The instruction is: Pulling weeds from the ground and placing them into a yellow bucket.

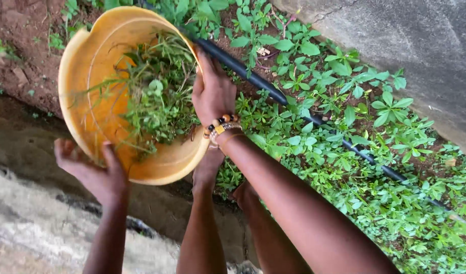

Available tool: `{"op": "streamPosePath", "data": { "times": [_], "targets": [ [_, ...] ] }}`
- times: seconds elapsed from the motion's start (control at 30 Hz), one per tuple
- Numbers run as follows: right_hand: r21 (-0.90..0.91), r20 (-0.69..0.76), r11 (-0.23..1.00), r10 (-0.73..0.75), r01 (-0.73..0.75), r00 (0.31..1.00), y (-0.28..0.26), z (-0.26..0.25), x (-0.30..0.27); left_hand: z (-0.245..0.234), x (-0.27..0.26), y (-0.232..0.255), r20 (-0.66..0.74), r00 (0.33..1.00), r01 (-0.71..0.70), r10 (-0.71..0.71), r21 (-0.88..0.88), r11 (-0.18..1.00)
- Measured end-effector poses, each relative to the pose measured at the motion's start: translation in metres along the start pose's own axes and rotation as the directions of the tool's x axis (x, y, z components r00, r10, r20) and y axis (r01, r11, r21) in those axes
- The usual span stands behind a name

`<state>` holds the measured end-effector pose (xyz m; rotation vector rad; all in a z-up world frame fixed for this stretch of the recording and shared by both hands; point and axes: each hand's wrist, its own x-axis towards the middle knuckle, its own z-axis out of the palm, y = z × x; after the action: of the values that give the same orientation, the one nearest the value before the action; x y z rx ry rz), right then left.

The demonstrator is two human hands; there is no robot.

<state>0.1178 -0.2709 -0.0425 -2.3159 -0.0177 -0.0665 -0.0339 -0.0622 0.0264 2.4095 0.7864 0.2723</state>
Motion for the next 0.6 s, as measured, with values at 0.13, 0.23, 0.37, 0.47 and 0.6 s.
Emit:
{"op": "streamPosePath", "data": {
  "times": [0.13,0.23,0.37,0.47,0.6],
  "targets": [
    [0.041,-0.019,0.999,-0.017,0.018,1.0,-0.002,0.004,0.008,0.049,0.033,-0.158,0.049,0.994,0.105,-0.093,-0.437,0.894],
    [0.098,0.004,0.992,0.079,-0.079,0.997,-0.015,0.009,0.027,0.048,0.072,-0.135,-0.051,0.998,-0.057,0.039,-0.432,0.9],
    [0.106,-0.128,0.983,-0.135,0.149,0.983,-0.016,0.043,0.034,0.026,0.125,-0.089,-0.124,0.99,-0.095,0.064,-0.263,0.96],
    [0.169,-0.138,0.971,-0.149,0.172,0.979,-0.023,0.061,0.041,0.037,0.156,-0.152,-0.066,0.989,-0.148,0.133,-0.378,0.914],
    [0.144,0.041,0.966,-0.224,0.216,0.974,-0.032,0.069,0.072,0.027,0.186,-0.135,-0.188,0.961,-0.261,0.204,-0.362,0.895]
  ]
}}
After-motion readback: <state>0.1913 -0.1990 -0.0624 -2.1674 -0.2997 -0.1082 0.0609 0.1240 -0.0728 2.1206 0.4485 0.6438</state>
